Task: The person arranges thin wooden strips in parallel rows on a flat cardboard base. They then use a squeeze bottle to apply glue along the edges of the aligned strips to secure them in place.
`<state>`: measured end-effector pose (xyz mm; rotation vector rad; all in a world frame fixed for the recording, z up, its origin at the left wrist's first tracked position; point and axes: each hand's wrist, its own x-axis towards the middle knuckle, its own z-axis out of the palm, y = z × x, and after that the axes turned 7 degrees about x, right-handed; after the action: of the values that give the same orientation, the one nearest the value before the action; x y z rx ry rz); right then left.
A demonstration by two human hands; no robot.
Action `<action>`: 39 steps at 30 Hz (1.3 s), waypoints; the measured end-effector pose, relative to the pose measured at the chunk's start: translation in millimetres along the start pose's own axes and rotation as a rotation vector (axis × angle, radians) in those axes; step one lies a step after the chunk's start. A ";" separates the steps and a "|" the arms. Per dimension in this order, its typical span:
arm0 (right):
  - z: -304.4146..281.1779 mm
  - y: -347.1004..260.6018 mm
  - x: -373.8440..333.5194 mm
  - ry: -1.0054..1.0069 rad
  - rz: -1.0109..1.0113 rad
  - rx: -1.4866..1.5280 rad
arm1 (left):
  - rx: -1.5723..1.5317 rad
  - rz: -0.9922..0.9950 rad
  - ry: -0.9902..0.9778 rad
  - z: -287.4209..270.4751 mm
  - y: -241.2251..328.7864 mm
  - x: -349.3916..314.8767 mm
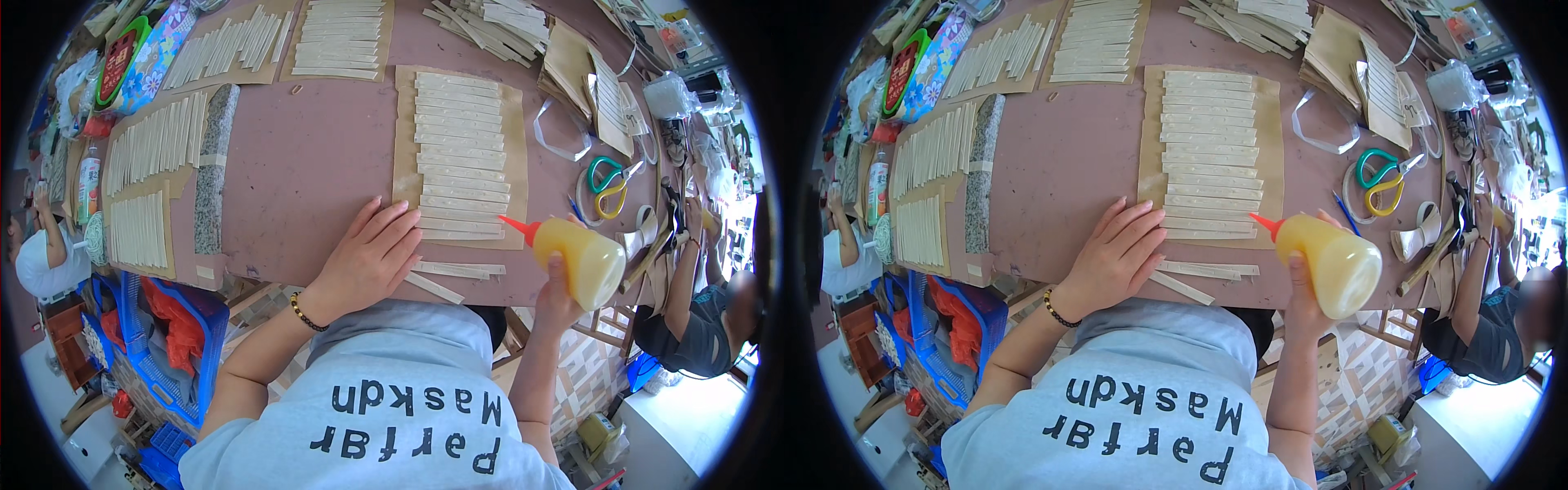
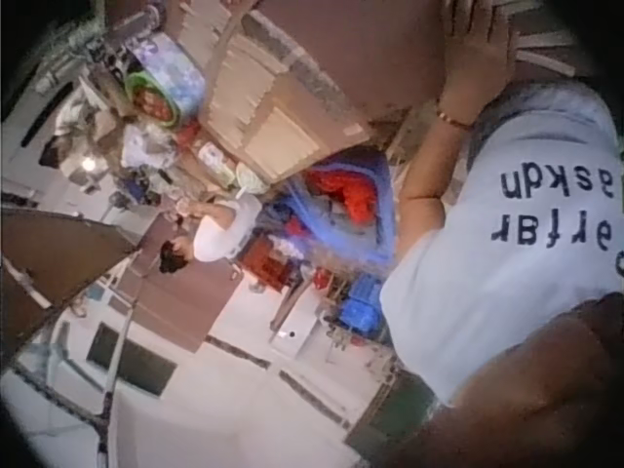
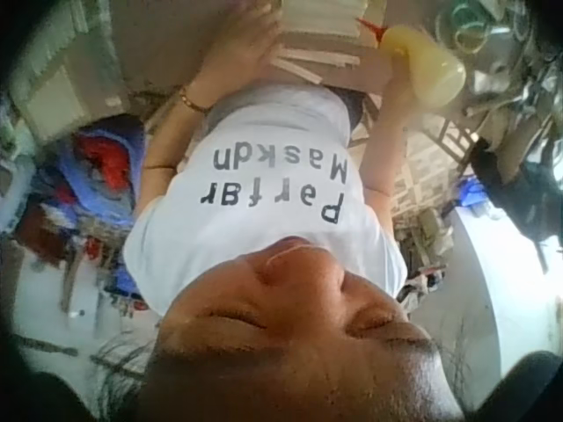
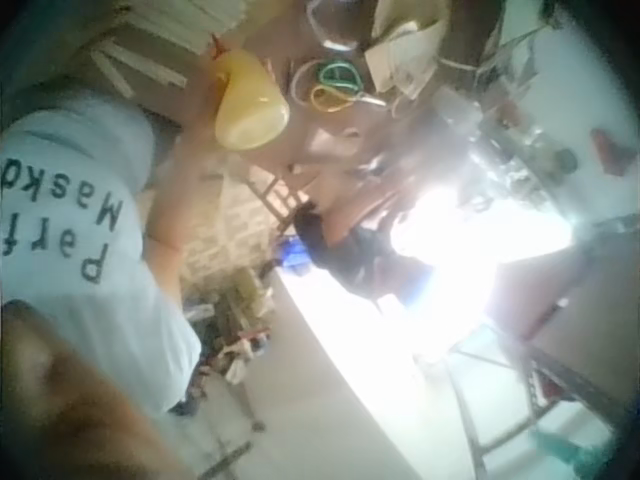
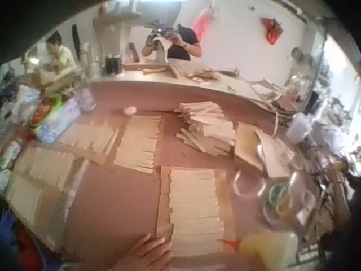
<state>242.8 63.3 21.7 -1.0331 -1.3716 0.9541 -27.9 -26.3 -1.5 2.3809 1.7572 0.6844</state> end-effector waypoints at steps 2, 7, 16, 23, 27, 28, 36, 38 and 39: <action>-6.0 -1.0 1.9 0.040 -0.035 -0.018 | -0.001 0.000 -0.004 -0.3 0.2 0.1; -10.7 -5.3 -0.7 0.072 -0.032 0.203 | -0.010 -0.004 0.002 -1.0 0.6 0.6; -9.5 -3.3 -10.1 0.036 0.074 0.162 | -0.033 0.043 0.033 -1.7 -0.4 -2.9; 1.4 -1.3 -11.5 -0.004 0.071 0.125 | -0.022 0.038 0.039 -1.8 0.1 -3.2; 11.7 0.7 -16.0 -0.042 0.065 0.087 | -0.038 0.036 0.047 -1.9 0.3 -2.6; 15.5 -2.3 -15.8 -0.058 0.072 0.083 | -0.043 0.036 0.048 -1.1 -0.1 -2.7; 45.6 -11.1 -17.4 -0.125 0.097 0.124 | -0.056 0.027 0.088 -0.4 -0.6 -4.1; 47.9 -7.4 -18.5 -0.152 0.086 0.123 | -0.065 0.024 0.098 0.4 -0.7 -3.9; 49.8 -7.8 -18.5 -0.164 0.081 0.116 | -0.061 0.027 0.096 0.4 -1.0 -4.2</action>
<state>192.7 44.1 20.9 -0.9453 -1.3986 1.1872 -29.6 -29.8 -3.4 2.3732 1.7160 0.8564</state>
